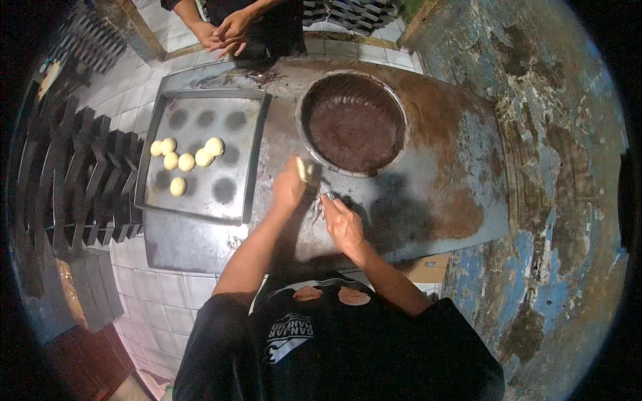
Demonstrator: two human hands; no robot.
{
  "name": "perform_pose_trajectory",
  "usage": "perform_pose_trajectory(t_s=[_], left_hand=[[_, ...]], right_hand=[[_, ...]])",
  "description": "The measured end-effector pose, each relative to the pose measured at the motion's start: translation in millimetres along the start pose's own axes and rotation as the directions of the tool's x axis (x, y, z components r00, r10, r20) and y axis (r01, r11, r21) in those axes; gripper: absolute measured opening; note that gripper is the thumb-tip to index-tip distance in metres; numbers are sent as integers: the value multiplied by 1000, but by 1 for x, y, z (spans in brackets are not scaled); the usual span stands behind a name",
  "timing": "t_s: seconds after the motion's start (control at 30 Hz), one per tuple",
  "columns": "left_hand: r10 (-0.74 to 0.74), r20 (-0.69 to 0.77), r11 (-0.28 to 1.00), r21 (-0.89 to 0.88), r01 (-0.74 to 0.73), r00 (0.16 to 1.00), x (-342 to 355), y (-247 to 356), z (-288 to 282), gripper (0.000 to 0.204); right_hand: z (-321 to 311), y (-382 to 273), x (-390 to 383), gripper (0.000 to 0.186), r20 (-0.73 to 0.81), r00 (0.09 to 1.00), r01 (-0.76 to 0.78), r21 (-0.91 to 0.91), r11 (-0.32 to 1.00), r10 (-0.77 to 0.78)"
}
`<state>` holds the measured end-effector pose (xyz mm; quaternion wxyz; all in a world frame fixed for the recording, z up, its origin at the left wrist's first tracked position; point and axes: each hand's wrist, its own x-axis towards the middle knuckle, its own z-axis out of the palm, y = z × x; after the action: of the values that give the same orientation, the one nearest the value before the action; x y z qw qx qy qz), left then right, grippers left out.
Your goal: The person fills small pieces of dough with a chocolate mixture using a spoon, rolls them into buns by hand, and places them onto a metal baking tray.
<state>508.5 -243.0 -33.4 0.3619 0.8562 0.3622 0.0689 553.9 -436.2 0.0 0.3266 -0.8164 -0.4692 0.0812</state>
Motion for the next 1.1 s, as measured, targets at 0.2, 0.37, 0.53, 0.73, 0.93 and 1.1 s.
perform_pose_trajectory(t_s=[0.2, 0.37, 0.53, 0.73, 0.93, 1.1], left_hand=[[-27, 84, 717, -692, 78, 996, -76, 1, 25, 36], [118, 84, 901, -427, -71, 989, -156, 47, 36, 53], [-7, 217, 630, -757, 172, 976, -192, 52, 40, 40], [-30, 167, 486, -859, 160, 986, -244, 84, 31, 41], [213, 34, 876, -449, -175, 976, -285, 101, 3, 67], [121, 204, 936, -349, -43, 971, -307, 52, -24, 69]], right_hand=[[5, 54, -42, 44, -7, 967, -244, 267, 932, 255], [-32, 15, -38, 55, 139, 977, -188, 220, 957, 160], [-52, -3, -106, 49, -106, 994, 64, 379, 923, -25], [-48, -18, -155, 46, -169, 968, -108, 381, 918, 185], [-53, 0, -161, 32, 368, 915, -381, 923, 50, 167], [-93, -76, -161, 17, 179, 909, 242, 510, 825, -377]])
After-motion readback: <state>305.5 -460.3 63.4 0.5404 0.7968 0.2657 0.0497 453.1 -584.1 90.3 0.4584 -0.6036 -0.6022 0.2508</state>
